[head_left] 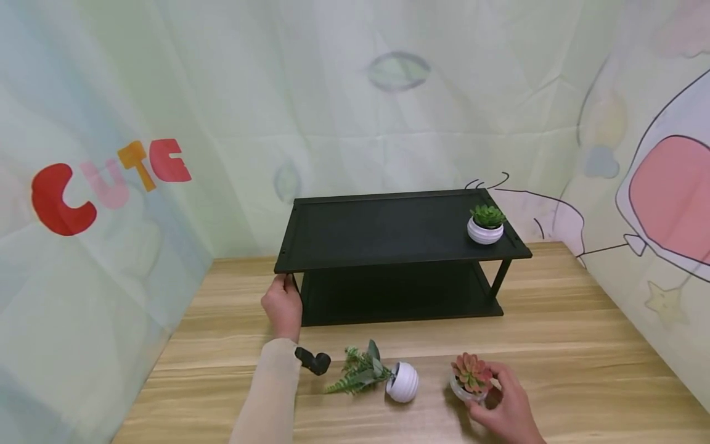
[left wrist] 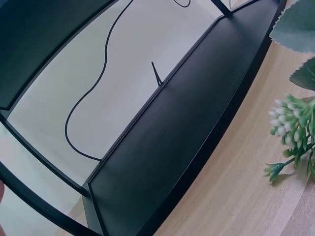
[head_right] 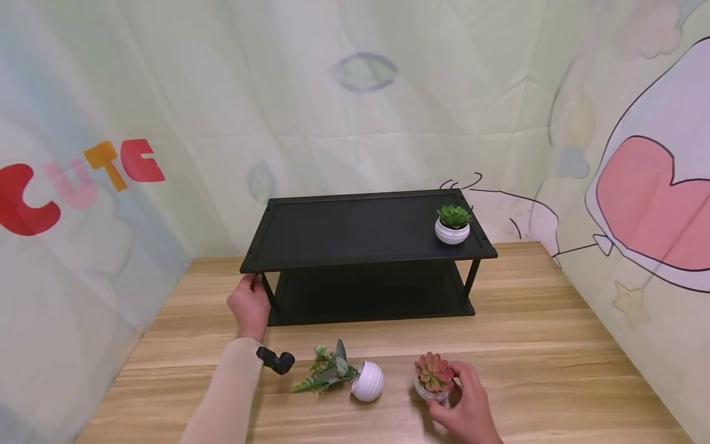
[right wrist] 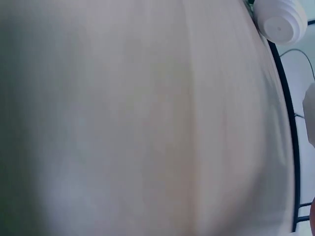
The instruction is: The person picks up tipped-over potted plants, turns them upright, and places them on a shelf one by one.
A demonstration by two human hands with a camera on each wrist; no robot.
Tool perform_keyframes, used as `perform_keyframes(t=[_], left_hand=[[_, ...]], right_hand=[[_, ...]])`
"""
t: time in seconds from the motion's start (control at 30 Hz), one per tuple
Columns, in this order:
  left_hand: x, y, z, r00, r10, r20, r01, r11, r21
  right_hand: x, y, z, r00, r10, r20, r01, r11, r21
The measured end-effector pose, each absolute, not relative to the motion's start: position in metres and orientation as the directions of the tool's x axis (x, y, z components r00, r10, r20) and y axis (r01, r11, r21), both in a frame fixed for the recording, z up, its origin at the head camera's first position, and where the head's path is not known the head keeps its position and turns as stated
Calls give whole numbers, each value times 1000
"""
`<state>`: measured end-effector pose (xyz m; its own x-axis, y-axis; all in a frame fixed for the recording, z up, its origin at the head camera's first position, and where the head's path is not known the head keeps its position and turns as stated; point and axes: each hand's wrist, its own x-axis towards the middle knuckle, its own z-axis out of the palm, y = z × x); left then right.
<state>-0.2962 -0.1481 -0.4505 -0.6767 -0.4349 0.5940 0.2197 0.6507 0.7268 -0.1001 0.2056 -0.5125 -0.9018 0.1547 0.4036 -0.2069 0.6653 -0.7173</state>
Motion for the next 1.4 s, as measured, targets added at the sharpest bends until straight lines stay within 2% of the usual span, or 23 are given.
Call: perform_keyframes(t=[0.13,0.37,0.7,1.07,1.4], left_hand=[[-295,-149,-450,-677,-435,594,223,648,729],[-295,-148,-450,-687,-437,580,216,640,738],[-295,-149,-451,-686,-445,575,217,629,746],[-295,-148,-449,-680,-432,593,224,648,728],[-295,-149,-451,-689,-429,584,210,652,728]], right_hand=[[-103,205,-507,-904,149,402,-233,616,-752],[-108,202,-497,-907,165,387,-207,626,-752],[-125,202,-475,-876,122,466,-331,552,-765],[-151,205,-442,-868,83,490,-359,578,-733],[-174,203,-409,-886,19,462,-354,617,-703]])
